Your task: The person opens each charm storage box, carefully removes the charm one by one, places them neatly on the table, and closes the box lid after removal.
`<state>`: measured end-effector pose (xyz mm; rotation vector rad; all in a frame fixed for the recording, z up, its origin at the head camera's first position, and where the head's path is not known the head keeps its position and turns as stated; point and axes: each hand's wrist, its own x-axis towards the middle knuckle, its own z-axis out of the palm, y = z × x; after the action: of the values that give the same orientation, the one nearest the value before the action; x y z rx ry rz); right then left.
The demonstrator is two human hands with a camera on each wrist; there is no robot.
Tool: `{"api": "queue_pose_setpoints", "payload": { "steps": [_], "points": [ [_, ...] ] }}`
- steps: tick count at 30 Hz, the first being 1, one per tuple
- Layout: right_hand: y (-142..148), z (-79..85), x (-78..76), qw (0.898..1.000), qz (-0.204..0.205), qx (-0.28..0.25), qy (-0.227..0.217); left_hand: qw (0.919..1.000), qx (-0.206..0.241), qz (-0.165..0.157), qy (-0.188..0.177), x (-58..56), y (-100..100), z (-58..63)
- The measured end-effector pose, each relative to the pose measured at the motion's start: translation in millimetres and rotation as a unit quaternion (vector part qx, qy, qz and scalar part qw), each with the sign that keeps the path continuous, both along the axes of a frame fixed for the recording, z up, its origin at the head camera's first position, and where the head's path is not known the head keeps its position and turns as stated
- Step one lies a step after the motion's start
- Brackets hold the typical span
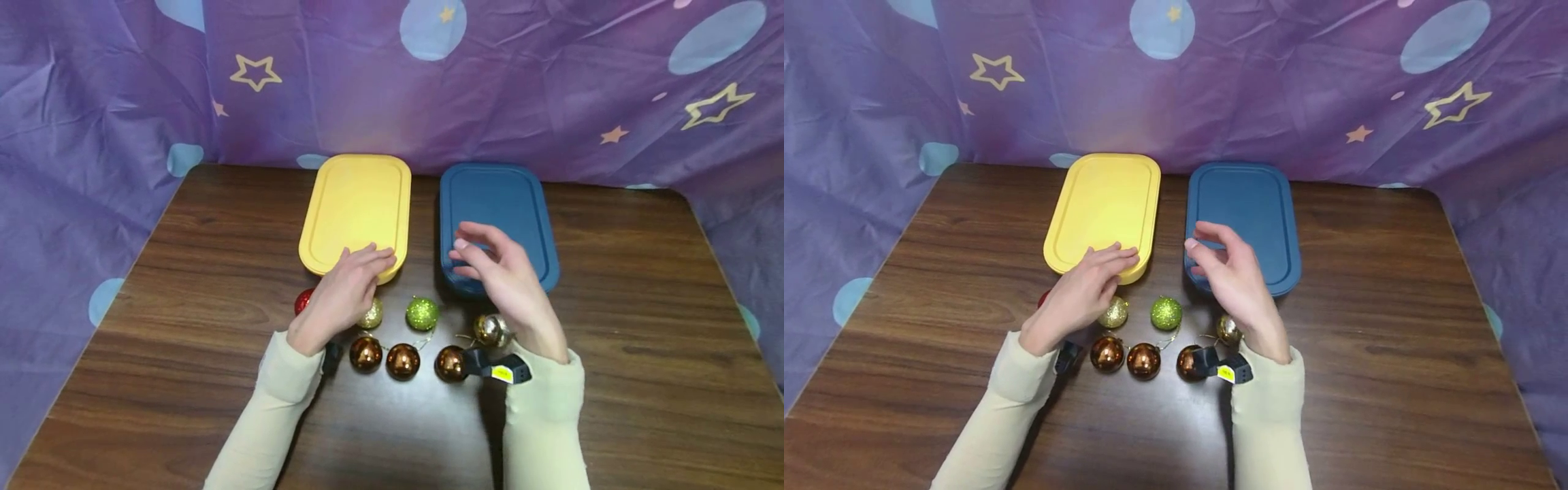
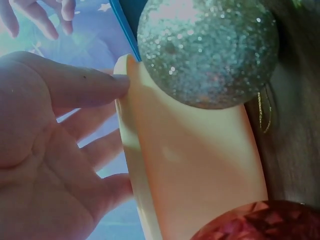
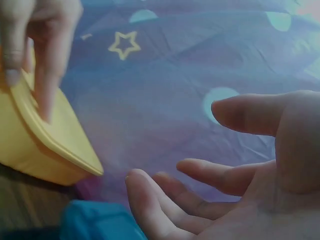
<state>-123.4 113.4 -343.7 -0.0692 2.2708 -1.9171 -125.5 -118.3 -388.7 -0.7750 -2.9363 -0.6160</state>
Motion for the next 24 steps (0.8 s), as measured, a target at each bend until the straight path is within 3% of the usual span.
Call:
{"api": "queue_pose_setpoints", "payload": {
  "steps": [10, 19, 21, 24],
  "points": [
    [29.9, 6.3, 8.0, 0.997, -0.05, -0.022, 0.055, 1.0, 0.001, 0.003, -0.002, 4.8, 3.7, -0.2],
    [40.0, 9.1, 13.5, 0.99, -0.086, -0.07, 0.086, 0.999, 0.039, -0.011, -0.019, 7.8, -3.6, 7.7],
    [42.1, 12.0, 14.2, 0.99, -0.095, -0.046, 0.097, 0.9989, 0.042, -0.012, -0.015, 8.8, -5.2, 11.6],
    [47.5, 19.3, 11.9, 0.984, -0.095, 0.08, 0.132, 0.9997, 0.022, -0.005, 0.005, 8.1, -13.0, 23.7]
  ]
}}
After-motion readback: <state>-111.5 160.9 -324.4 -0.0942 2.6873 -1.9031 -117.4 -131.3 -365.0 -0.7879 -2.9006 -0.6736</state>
